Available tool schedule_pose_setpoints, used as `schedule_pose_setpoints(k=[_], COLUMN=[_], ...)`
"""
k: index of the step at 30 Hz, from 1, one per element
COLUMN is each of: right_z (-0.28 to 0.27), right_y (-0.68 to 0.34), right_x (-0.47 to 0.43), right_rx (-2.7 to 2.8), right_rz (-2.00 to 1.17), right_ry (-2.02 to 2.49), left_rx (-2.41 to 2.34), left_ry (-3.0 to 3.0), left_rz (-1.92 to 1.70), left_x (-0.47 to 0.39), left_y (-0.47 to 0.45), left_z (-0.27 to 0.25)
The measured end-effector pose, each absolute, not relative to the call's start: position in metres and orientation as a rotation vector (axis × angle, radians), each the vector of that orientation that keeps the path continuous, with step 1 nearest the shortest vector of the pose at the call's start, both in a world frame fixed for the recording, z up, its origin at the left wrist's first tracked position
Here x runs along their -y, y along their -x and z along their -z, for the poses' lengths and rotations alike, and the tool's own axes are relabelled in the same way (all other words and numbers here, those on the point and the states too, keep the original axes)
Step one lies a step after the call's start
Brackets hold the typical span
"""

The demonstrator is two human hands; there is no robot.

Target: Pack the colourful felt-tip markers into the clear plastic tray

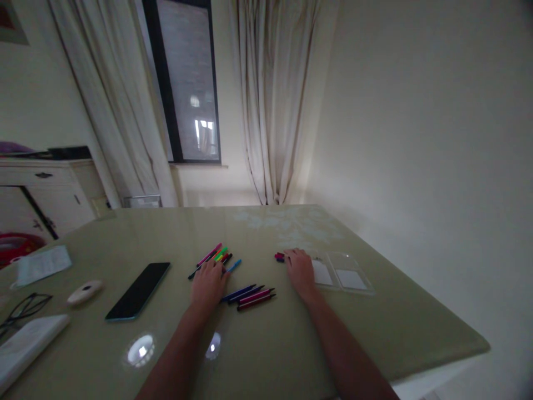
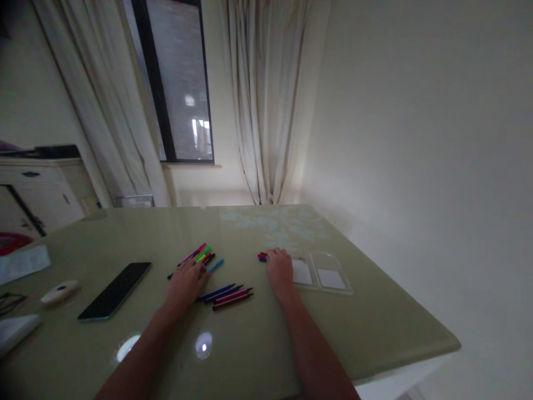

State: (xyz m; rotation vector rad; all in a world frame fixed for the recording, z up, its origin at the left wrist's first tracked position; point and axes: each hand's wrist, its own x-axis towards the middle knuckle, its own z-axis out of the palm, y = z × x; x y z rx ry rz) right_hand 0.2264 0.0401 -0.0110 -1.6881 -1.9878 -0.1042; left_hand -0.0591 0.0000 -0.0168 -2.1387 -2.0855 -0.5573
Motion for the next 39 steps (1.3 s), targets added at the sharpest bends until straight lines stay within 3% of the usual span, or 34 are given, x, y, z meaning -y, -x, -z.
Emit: schedule_pose_setpoints(k=[7, 19, 31, 35, 39], right_z=[0.014, 0.002, -0.004, -0.007, -0.004], right_y=[-0.199, -0.196, -0.207, -0.242, -0.265], right_x=[-0.025, -0.014, -0.022, -0.034, -0.043], right_rx=[2.068, 2.144, 2.174, 1.94, 1.827], right_rz=[-0.349, -0.457, -0.389, -0.305, -0.178], right_ry=[0.891, 0.769, 0.854, 1.097, 1.417], left_rx=[1.754, 1.729, 2.005, 2.352, 2.288], left_ry=[2.427, 2.601, 2.468, 2.123, 2.158], left_rz=[0.982, 0.645, 0.421, 0.411, 0.612], left_x=[0.003, 0.024, 0.025, 0.02, 0.013], left_y=[0.034, 0.013, 0.0, 0.032, 0.055], left_z=[0.01, 0.0, -0.012, -0.019, -0.013])
